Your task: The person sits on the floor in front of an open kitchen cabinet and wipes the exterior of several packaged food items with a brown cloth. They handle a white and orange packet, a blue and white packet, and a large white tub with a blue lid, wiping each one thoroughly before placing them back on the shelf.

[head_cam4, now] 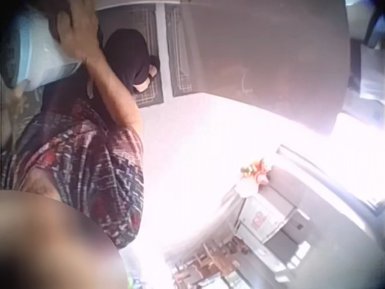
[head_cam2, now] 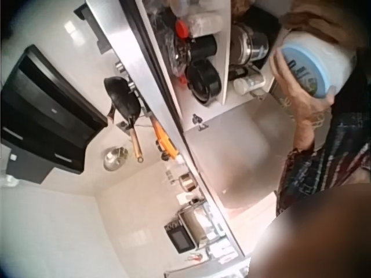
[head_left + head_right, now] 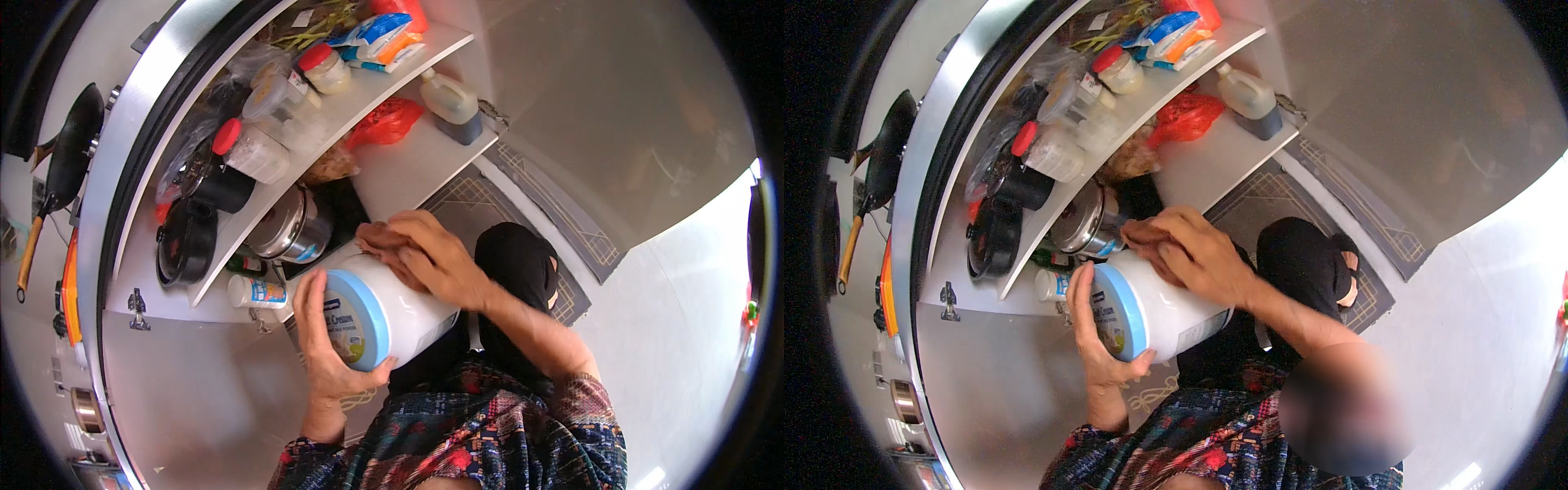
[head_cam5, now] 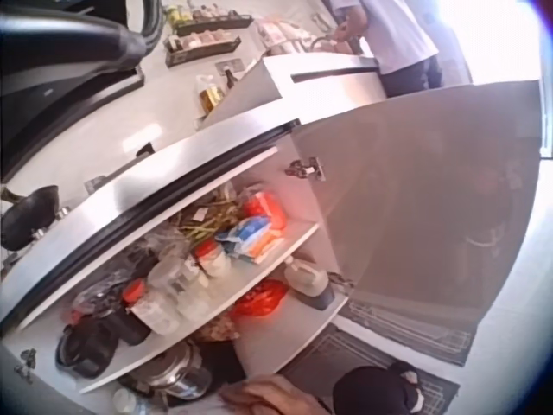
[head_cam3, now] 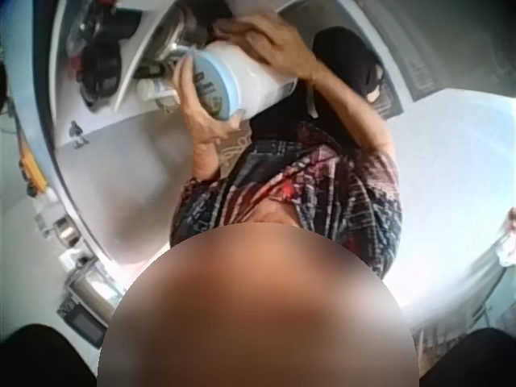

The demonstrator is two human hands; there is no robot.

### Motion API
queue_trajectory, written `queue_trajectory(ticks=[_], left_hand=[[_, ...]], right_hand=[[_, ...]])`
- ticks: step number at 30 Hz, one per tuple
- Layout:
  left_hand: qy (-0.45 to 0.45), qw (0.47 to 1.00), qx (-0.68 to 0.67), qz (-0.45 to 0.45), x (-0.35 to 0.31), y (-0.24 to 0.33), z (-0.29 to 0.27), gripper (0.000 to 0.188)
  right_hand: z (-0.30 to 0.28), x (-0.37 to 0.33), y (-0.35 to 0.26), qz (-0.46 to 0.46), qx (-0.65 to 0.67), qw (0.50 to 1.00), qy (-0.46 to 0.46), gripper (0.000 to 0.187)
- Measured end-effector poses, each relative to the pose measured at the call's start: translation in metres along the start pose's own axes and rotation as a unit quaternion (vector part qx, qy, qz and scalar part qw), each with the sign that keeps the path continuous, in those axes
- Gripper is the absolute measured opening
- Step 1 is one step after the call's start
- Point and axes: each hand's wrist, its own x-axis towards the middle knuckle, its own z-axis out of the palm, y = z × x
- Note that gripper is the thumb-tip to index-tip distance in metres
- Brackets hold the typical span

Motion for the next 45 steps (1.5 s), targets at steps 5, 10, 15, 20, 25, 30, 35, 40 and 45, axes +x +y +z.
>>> queue_trajectory(ticks=[5,10,15,20,25,30,35,40,45], left_hand=[[0.028,0.999,-0.017,-0.027,-0.002,-0.018,0.002,0.107],[0.023,1.0,-0.003,-0.003,-0.002,-0.016,0.001,0.107],[0.007,0.998,0.011,0.056,-0.005,0.003,-0.001,0.104],[-0.044,0.989,-0.018,0.142,0.003,0.011,-0.007,0.093],[-0.148,0.968,0.022,0.199,0.014,0.014,-0.007,0.077],[-0.15,0.952,0.01,0.265,0.0,0.009,-0.001,0.078],[-0.151,0.948,-0.023,0.278,-0.005,0.005,-0.002,0.081],[-0.125,0.957,-0.025,0.261,-0.016,-0.003,-0.003,0.08],[-0.116,0.962,-0.025,0.247,-0.019,-0.008,-0.004,0.085]], right_hand=[[0.016,-0.076,-0.047,-0.052,-0.119,0.991,0.032,0.057],[0.019,-0.092,-0.023,-0.012,-0.15,0.987,0.062,0.059],[0.001,-0.064,0.015,0.263,0.065,0.955,0.118,0.049],[-0.023,-0.043,-0.015,0.076,0.052,0.993,0.07,0.036],[-0.032,-0.054,-0.073,-0.123,-0.025,0.992,0.008,0.035],[-0.04,-0.029,-0.067,-0.091,0.027,0.994,-0.054,0.028],[-0.029,-0.002,-0.03,-0.026,0.061,0.992,-0.104,0.025],[-0.028,-0.033,0.009,0.165,0.013,0.986,-0.035,0.035],[-0.027,-0.081,-0.009,0.213,-0.026,0.973,0.09,0.036]])
